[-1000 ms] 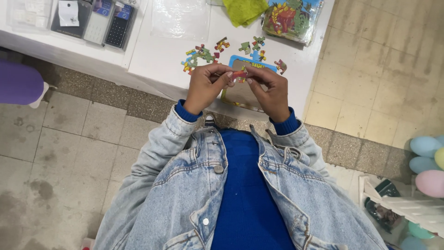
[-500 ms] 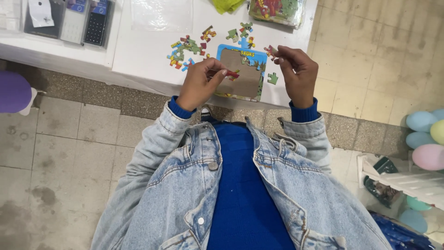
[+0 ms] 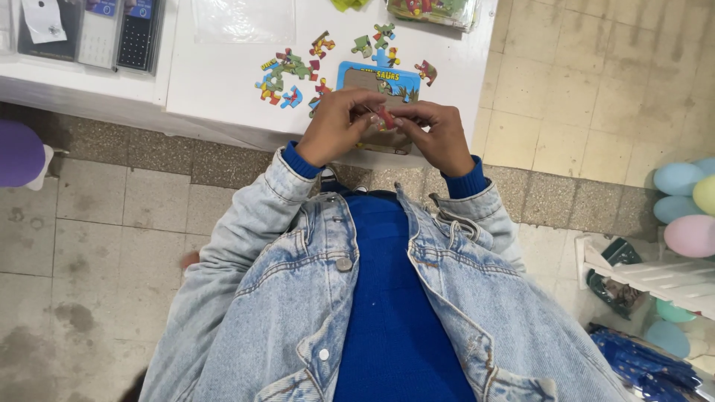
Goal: Assemble a small dinosaur jigsaw puzzle on a retail counter.
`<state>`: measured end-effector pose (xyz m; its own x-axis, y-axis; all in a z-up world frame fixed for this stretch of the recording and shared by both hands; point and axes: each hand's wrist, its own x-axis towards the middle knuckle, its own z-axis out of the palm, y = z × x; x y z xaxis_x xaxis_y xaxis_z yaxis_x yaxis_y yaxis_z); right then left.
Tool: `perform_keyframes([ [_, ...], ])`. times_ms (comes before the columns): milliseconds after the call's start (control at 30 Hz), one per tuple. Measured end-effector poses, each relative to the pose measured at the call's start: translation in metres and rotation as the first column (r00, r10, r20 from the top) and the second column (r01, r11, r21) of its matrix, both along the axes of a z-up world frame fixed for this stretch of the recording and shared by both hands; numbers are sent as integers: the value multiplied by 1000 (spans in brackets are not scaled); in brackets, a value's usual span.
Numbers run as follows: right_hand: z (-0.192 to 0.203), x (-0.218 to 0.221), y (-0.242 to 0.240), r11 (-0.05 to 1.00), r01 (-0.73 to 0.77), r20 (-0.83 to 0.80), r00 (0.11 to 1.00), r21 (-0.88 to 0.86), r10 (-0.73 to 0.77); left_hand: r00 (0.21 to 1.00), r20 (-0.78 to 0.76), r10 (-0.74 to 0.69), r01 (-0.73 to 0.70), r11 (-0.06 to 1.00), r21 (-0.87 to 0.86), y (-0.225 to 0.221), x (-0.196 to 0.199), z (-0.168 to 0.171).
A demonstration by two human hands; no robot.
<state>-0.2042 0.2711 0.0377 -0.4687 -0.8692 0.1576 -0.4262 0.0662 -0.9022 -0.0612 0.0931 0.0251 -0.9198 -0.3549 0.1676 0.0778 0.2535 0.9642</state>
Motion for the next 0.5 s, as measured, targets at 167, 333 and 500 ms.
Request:
perform_keyframes([
  [167,2,-7,10,999,18,-10,1000,39,-18,1000,8,-6,6,997,73,4,1,4],
  [333,-5,-6,18,998,19,5,1000,57,-19,998,34,-48,43,988,147,13,0,-7],
  [500,1,-15,26,998,56,-25,998,39,-55,998,49,36,-40,997,72,9,2,-17],
])
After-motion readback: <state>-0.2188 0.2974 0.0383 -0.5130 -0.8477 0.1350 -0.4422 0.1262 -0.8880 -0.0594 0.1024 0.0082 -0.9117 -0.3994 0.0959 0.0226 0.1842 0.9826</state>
